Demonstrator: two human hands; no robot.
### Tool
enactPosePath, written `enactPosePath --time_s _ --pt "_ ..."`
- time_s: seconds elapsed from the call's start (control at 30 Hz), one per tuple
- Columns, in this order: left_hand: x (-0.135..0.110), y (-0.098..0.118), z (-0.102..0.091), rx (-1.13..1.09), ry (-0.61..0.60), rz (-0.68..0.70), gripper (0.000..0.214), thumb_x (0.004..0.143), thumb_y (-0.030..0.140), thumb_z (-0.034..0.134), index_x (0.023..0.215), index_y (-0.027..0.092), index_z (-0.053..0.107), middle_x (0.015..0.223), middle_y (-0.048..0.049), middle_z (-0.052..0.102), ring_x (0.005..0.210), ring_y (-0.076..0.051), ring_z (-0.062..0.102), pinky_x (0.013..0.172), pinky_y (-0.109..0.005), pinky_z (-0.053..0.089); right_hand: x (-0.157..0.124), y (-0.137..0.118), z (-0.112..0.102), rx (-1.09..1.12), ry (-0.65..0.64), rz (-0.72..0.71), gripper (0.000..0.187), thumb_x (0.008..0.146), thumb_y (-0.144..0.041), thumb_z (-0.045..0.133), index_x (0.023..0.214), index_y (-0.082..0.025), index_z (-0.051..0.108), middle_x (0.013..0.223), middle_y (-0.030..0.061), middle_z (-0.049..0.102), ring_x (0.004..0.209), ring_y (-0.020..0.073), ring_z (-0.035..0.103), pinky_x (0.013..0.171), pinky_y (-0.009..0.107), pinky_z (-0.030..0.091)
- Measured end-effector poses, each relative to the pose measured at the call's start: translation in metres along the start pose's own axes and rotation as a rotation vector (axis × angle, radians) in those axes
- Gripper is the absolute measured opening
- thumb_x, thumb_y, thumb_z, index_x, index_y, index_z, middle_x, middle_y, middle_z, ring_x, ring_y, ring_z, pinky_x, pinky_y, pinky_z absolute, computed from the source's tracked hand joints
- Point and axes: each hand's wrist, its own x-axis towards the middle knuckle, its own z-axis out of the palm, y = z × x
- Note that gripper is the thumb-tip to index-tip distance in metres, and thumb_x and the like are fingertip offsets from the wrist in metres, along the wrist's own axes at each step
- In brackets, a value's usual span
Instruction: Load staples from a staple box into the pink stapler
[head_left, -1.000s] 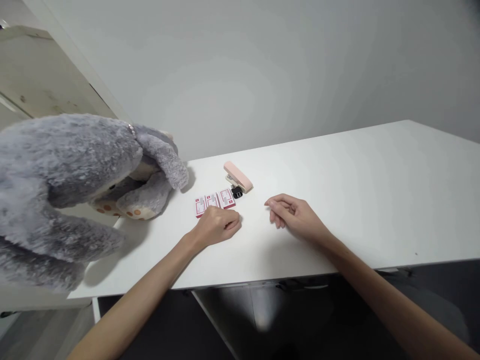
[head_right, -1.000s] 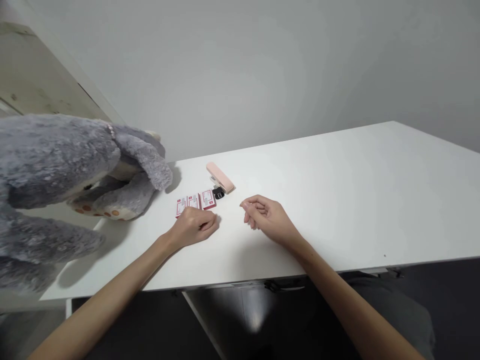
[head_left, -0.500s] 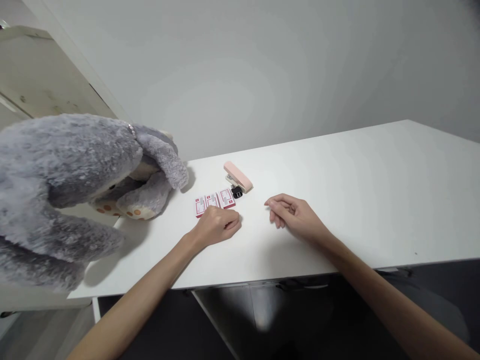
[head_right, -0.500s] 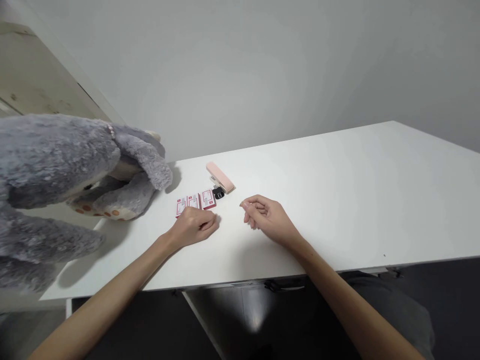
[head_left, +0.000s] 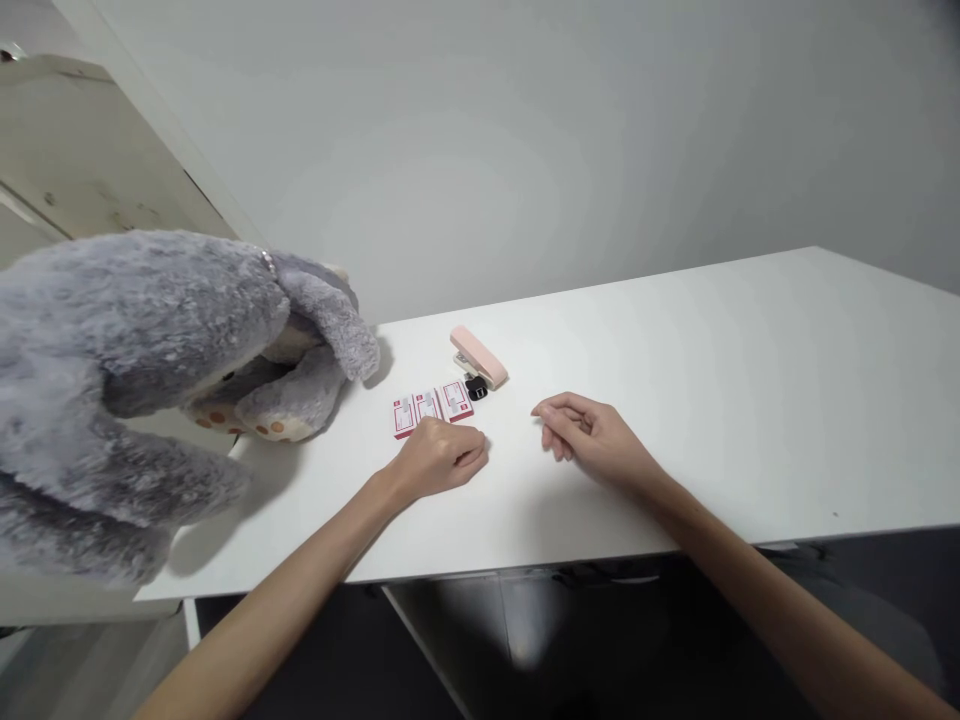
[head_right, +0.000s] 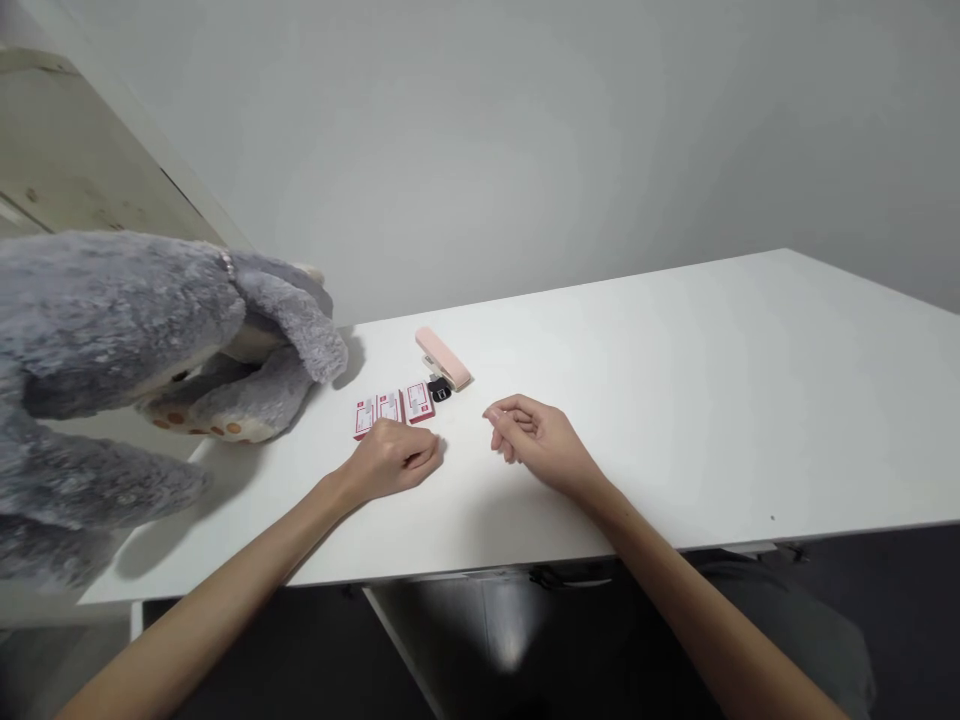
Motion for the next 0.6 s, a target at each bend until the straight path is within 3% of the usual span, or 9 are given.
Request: enactPosePath --time_s 0.23,0.33,0.47,0.6 --pt "0.002 0.005 0.0 -0.039 -0.01 -0.002 0.039 0.089 0.004 0.053 0.067 0.022 0.027 0.056 0.0075 0.034 0.049 -0.009 0.03 0.05 -0.025 0.025 0.013 0.009 0.008 -0.092 0.08 0.041 0.039 0.098 -0.06 0.065 0.103 -0.022 0.071 0.085 0.0054 0.073 0.064 0.0179 0.062 0.055 0.031 0.046" --pt "0.002 0.006 0.001 -0.041 -0.007 -0.013 0.039 0.088 0.004 0.054 0.068 0.022 0.026 0.056 0.0073 0.034 0.049 -0.009 0.03 0.05 -0.026 0.025 0.029 0.01 0.02 -0.236 0.193 -0.016 0.035 0.097 -0.055 0.066 0.111 -0.023 0.07 0.106 0.0082 0.075 0.074 0.0197 0.068 0.067 0.035 0.053" --pt "0.001 0.006 0.001 -0.041 -0.008 -0.024 0.039 0.088 0.004 0.052 0.068 0.022 0.024 0.055 0.0073 0.032 0.048 -0.009 0.029 0.05 -0.026 0.024 0.061 0.009 0.036 -0.393 0.247 -0.096 0.048 0.095 -0.058 0.067 0.127 -0.022 0.067 0.135 0.0129 0.069 0.082 0.0211 0.069 0.079 0.04 0.054" --pt "0.0 0.005 0.002 -0.028 -0.004 -0.036 0.039 0.088 0.005 0.052 0.068 0.022 0.022 0.055 0.0075 0.03 0.049 -0.009 0.028 0.051 -0.026 0.023 0.087 0.009 0.046 -0.482 0.221 -0.081 0.041 0.096 -0.058 0.065 0.117 -0.024 0.074 0.118 0.0089 0.078 0.082 0.0237 0.069 0.073 0.037 0.05"
